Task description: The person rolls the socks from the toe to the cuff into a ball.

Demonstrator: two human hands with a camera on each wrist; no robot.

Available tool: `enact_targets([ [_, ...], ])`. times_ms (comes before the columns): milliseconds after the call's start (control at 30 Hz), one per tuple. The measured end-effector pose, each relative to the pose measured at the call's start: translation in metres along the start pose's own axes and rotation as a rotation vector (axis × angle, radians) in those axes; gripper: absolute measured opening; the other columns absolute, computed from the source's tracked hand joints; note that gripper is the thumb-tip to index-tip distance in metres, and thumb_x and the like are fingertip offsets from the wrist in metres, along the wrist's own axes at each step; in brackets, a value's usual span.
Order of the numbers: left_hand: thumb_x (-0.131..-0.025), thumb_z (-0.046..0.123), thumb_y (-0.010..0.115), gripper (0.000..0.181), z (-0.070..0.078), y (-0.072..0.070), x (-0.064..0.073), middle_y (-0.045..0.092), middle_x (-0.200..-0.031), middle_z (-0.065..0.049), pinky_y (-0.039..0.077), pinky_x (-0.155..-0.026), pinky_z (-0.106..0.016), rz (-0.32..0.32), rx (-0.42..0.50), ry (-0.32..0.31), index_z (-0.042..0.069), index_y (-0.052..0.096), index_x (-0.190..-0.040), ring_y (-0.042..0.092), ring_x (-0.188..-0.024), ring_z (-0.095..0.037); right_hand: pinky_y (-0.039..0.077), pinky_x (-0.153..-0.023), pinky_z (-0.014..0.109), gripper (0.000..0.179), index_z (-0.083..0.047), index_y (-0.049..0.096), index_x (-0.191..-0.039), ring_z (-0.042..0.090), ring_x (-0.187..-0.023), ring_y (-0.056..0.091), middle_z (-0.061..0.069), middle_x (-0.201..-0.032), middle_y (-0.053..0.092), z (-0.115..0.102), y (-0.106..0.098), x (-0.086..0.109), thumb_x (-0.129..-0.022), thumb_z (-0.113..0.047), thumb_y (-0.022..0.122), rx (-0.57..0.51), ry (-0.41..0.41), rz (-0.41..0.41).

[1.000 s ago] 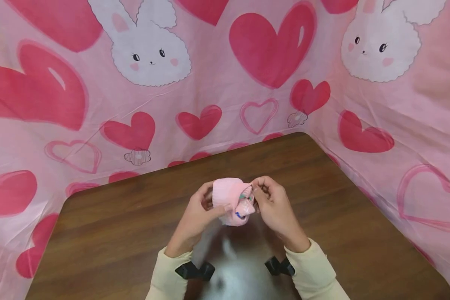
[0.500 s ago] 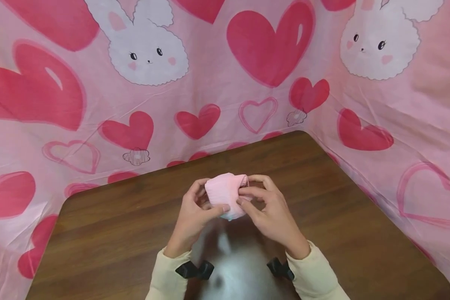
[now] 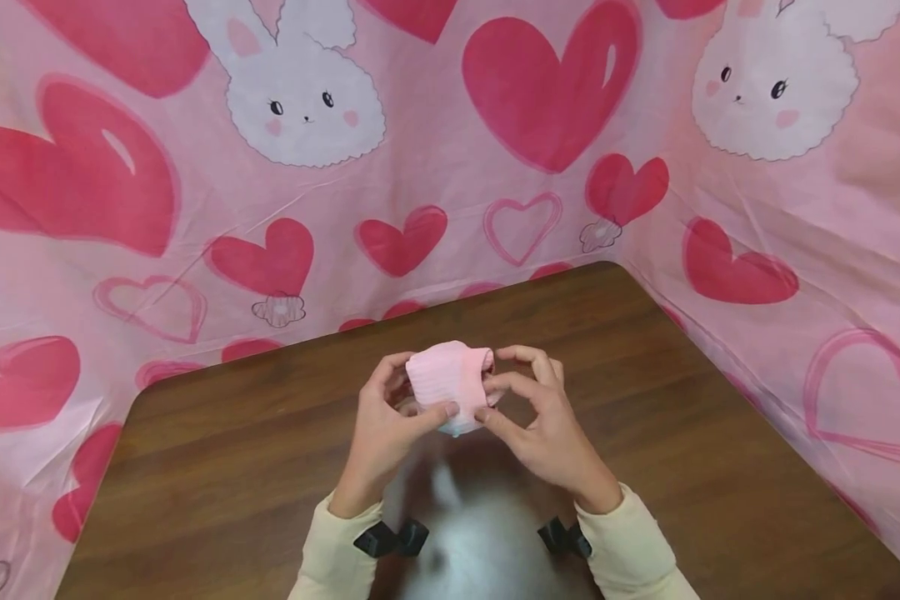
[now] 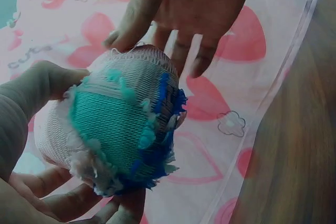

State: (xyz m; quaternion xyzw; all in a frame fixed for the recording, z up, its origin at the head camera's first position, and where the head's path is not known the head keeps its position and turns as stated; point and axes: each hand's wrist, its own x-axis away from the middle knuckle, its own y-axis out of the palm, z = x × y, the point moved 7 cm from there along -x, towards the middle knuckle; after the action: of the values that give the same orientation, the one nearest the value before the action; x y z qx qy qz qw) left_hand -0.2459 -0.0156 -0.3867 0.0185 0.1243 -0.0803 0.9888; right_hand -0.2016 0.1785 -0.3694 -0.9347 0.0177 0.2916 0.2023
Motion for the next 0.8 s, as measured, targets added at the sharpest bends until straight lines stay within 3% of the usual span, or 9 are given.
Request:
enact_targets([
  [167,-0.068,0.011,0.092,0.063,-0.002,-0.001,0.000,0.068,-0.103,-0.007,0.057,-0.081,-0.039,0.044,-0.091,-0.022,0.009,0.059,-0.122,0.064,-0.091,-0.023,0.028,-0.093,0.039,0.034,-0.019,0.075,-0.084,0.033,-0.116,0.036,0.011,-0.117,0.056,-0.007,-0.006,0.002,-0.066,0.006,0.089,0.100,-0.105,0.091],
  [300,-0.069,0.014,0.092,0.062,-0.005,0.000,0.000,0.067,-0.101,-0.007,0.056,-0.081,-0.043,0.039,-0.118,-0.046,0.009,0.058,-0.121,0.063,-0.090,-0.027,0.031,-0.094,0.038,0.034,-0.018,0.069,-0.086,0.029,-0.113,0.041,0.008,-0.111,0.054,-0.004,-0.006,0.003,-0.071,0.008,0.086,0.144,-0.086,0.069],
  [400,-0.070,0.016,0.092,0.063,-0.008,0.002,0.001,0.067,-0.102,-0.008,0.056,-0.082,-0.042,0.032,-0.098,-0.061,0.008,0.058,-0.122,0.063,-0.092,-0.028,0.046,-0.093,0.030,0.039,-0.012,0.067,-0.108,0.025,-0.115,0.049,0.007,-0.123,0.053,0.001,-0.003,0.000,-0.078,0.007,0.082,0.043,-0.016,-0.002],
  [533,-0.071,0.013,0.092,0.062,-0.015,0.000,0.004,0.067,-0.108,-0.010,0.057,-0.080,-0.037,0.046,-0.041,-0.115,0.007,0.060,-0.124,0.066,-0.093,-0.026,0.057,-0.080,0.033,0.059,-0.009,0.059,-0.136,0.020,-0.109,0.060,0.006,-0.137,0.051,0.003,0.004,-0.003,-0.082,0.004,0.080,-0.085,0.032,-0.097],
  [667,-0.073,0.012,0.091,0.065,-0.025,-0.007,0.007,0.066,-0.114,-0.013,0.058,-0.075,-0.035,0.045,0.013,-0.177,0.006,0.060,-0.129,0.067,-0.097,-0.027,0.057,-0.080,0.031,0.050,-0.006,0.065,-0.131,0.019,-0.106,0.063,0.009,-0.136,0.057,0.009,0.012,-0.004,-0.084,0.006,0.077,-0.128,0.040,-0.090],
  [800,-0.072,0.008,0.091,0.074,-0.028,-0.013,0.009,0.062,-0.121,-0.014,0.057,-0.081,-0.039,0.034,0.039,-0.172,0.007,0.055,-0.137,0.065,-0.104,-0.030,0.056,-0.081,0.028,0.043,-0.001,0.067,-0.127,0.020,-0.105,0.064,0.013,-0.129,0.062,0.023,0.018,-0.003,-0.086,0.008,0.074,-0.203,0.097,-0.046],
])
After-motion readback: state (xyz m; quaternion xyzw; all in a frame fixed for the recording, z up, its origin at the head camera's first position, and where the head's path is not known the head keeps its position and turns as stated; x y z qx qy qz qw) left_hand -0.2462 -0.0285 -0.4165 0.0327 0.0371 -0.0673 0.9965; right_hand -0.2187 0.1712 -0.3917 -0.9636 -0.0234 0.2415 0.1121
